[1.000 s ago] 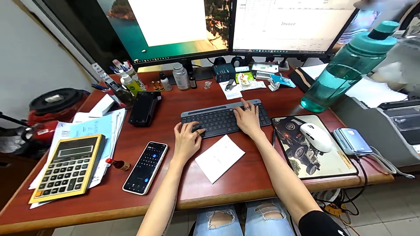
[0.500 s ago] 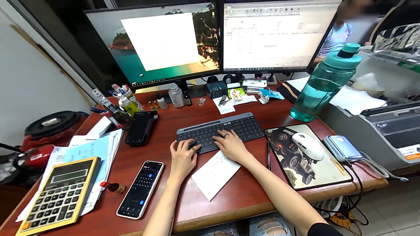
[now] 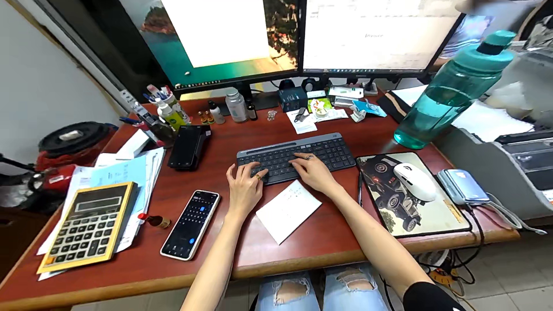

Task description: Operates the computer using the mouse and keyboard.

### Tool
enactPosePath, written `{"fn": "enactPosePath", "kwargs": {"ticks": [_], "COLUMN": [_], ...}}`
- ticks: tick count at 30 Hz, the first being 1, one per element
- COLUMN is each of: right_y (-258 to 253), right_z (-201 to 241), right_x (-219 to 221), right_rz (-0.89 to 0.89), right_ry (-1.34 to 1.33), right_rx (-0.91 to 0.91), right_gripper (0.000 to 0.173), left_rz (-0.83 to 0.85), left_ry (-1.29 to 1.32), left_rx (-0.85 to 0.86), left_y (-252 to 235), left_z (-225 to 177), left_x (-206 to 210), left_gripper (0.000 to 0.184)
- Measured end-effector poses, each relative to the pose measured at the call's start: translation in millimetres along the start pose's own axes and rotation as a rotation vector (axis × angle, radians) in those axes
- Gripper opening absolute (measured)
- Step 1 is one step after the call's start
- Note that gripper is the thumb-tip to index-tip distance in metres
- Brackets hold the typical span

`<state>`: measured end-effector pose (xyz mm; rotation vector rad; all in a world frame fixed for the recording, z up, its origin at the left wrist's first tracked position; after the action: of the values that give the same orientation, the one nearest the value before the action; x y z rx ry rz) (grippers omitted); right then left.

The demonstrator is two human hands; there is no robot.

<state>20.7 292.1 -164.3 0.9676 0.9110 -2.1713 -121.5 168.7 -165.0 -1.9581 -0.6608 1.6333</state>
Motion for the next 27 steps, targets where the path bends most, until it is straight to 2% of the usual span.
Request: {"fn": "enactPosePath", "kwargs": {"ticks": [3, 8, 11, 18, 27], "right_y": [-2.1, -0.1, 3.3, 6.5, 6.1], "right_z": [-2.3, -2.3, 6.7, 19.9, 10.9], "right_x": [0.7, 12.5, 11.7, 13.3, 6.5], "right_rz": [-0.036, 0.001, 0.014, -0.006, -0.012], "right_ry": [-0.01, 0.082, 0.098, 0.124, 0.125], "right_rx": [-0.057, -0.049, -0.031, -0.12, -0.018], "right_gripper": [0.036, 0.036, 0.034, 0.034, 0.033], "left_rz": [0.026, 0.051, 0.041, 0.018, 0.017], "left_ry": [0.006, 0.011, 0.013, 0.026, 0.037], "left_rx": [-0.01, -0.018, -0.01, -0.005, -0.006], "left_y": [0.1, -1.6, -2.1, -1.6, -0.7], "left_z": [2.9, 3.2, 1.8, 1.8, 1.8], "left_x": [1.8, 3.9, 2.0, 1.7, 2.4], "left_gripper": [0.034, 0.033, 0.032, 0.029, 0.027]}}
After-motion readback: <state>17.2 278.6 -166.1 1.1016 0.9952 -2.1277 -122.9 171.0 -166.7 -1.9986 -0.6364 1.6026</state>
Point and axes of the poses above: each hand's wrist, its own y-axis away from the middle knuckle, its own x-axis out of the palm, z = x × y, the point moved 10 cm from there along -y, towards the middle knuckle, and after that the axes turned 2 degrees about x, right-handed, at the moved point
